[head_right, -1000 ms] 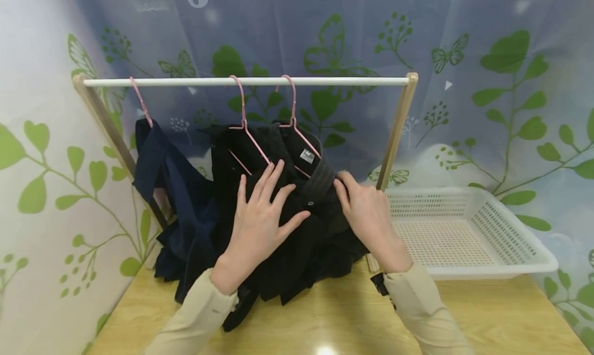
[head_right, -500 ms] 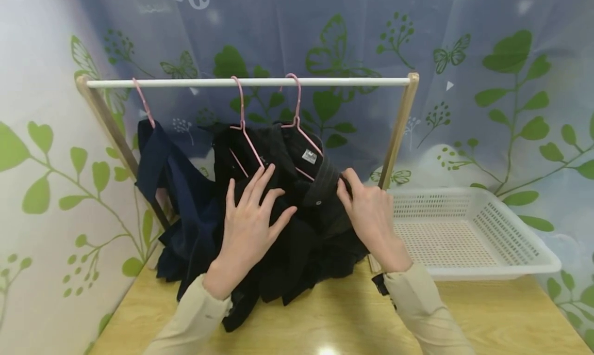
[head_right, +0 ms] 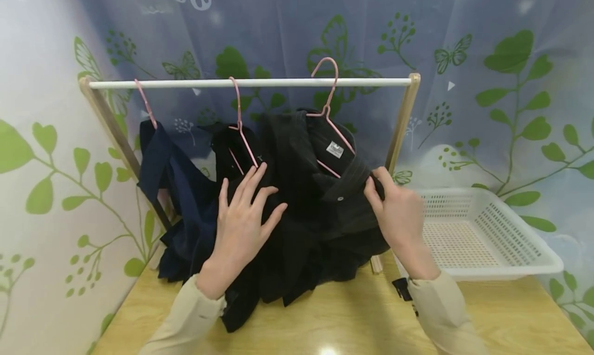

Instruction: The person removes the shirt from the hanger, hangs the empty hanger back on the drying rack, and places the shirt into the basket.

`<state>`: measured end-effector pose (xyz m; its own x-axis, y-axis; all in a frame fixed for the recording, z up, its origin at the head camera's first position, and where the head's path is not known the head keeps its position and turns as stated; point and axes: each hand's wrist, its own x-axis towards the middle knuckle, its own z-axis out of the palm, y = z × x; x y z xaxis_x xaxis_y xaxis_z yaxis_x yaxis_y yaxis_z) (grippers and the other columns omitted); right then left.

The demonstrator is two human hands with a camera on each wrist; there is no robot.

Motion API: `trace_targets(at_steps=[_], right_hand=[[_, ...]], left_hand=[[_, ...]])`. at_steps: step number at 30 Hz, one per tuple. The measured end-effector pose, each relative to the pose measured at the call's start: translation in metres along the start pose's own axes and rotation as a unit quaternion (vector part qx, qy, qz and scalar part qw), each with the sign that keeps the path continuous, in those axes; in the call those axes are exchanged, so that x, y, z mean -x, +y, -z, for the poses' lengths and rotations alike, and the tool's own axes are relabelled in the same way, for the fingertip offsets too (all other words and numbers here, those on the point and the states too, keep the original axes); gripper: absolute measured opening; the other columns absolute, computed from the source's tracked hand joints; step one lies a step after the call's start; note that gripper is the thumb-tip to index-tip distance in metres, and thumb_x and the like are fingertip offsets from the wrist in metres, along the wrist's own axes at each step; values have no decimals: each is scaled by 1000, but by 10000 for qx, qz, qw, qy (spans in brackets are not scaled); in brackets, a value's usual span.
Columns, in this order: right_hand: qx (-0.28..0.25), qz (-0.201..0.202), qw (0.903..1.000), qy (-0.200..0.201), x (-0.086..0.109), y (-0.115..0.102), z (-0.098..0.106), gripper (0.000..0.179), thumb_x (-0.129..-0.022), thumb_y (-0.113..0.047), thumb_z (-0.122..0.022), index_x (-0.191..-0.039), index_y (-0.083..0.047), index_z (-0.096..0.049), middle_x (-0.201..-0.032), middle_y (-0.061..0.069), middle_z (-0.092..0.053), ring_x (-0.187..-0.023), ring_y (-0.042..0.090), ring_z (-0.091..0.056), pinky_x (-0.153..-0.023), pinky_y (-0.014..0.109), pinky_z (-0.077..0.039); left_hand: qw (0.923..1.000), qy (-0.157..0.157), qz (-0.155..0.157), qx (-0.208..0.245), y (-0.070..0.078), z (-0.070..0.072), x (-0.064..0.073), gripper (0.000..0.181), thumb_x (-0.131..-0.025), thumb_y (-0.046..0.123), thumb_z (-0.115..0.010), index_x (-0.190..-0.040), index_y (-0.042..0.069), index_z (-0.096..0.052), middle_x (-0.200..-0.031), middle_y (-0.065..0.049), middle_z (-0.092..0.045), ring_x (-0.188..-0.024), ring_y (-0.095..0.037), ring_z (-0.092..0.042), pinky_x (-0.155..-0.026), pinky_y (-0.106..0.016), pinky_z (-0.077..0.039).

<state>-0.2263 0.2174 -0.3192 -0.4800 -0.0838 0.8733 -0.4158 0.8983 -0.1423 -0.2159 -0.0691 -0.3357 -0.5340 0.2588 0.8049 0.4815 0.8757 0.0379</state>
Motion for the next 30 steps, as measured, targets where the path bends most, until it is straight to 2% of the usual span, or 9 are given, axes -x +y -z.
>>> trace_targets(at_steps=[9,14,17,19,21,23,26,28,30], right_hand=[[261,-30,9994,245,23,25,23,34,-103,-34,-47,-100,-6,-66,-43,-2,-23,-37,9,-13,-41,27,-11],[169,68,9991,396,39,38,31,43,-105,-40,-44,-93,-4,-65,-44,-7,-21,-38,5,-12,-41,26,-11],[8,156,9991,388,50,46,36,52,-107,-45,-41,-92,-2,-66,-44,-4,-32,-42,-3,-10,-39,25,-11],[-108,178,9992,333,58,53,37,55,-107,-48,-41,-93,-1,-67,-47,5,-46,-44,-6,-11,-39,25,-12],[-269,167,9992,253,65,59,38,52,-107,-45,-44,-95,-1,-68,-58,13,-60,-46,-7,-13,-39,24,-14],[-418,131,9989,142,71,64,39,40,-106,-35,-52,-97,0,-70,-71,18,-68,-48,-7,-24,-41,23,-20],[-764,-52,9970,-113,80,69,42,16,-99,-13,-63,-98,1,-71,-86,19,-71,-69,-17,-43,-56,16,-35],[-951,-199,9948,-299,87,72,45,8,-92,-1,-67,-99,1,-71,-91,12,-73,-87,-23,-46,-69,12,-40],[-1108,-369,9920,-473,94,75,48,12,-88,5,-70,-98,-1,-72,-94,-6,-73,-95,-28,-44,-76,8,-40]], left_hand=[[9997,-6,125,191,-8,5,-2,37,-100,45,-62,-115,12,-70,-159,-9,-41,-147,-26,-38,-118,-64,-19],[9996,-43,139,253,-11,7,-2,35,-100,43,-63,-115,11,-70,-159,-9,-41,-148,-26,-37,-119,-63,-19],[9995,-45,109,281,-12,8,-2,33,-101,40,-63,-114,10,-70,-159,-10,-41,-147,-26,-38,-119,-63,-19],[9995,-43,89,300,-13,8,-1,33,-101,40,-62,-114,10,-69,-159,-10,-41,-147,-26,-37,-119,-63,-19],[9994,-21,79,331,-15,9,-1,36,-102,43,-59,-114,11,-70,-159,-9,-41,-148,-25,-37,-119,-63,-19],[9993,2,78,364,-16,10,0,44,-103,50,-54,-114,11,-70,-159,-9,-41,-148,-25,-37,-119,-63,-19],[9991,30,78,410,-18,11,2,54,-103,58,-46,-113,11,-70,-160,-8,-40,-148,-24,-37,-119,-63,-20],[9990,4,73,440,-19,12,2,55,-102,59,-46,-113,11,-71,-160,-8,-40,-148,-24,-37,-119,-63,-19],[9989,-29,67,469,-19,12,2,51,-102,56,-51,-114,11,-71,-160,-8,-39,-148,-24,-36,-119,-63,-18]])
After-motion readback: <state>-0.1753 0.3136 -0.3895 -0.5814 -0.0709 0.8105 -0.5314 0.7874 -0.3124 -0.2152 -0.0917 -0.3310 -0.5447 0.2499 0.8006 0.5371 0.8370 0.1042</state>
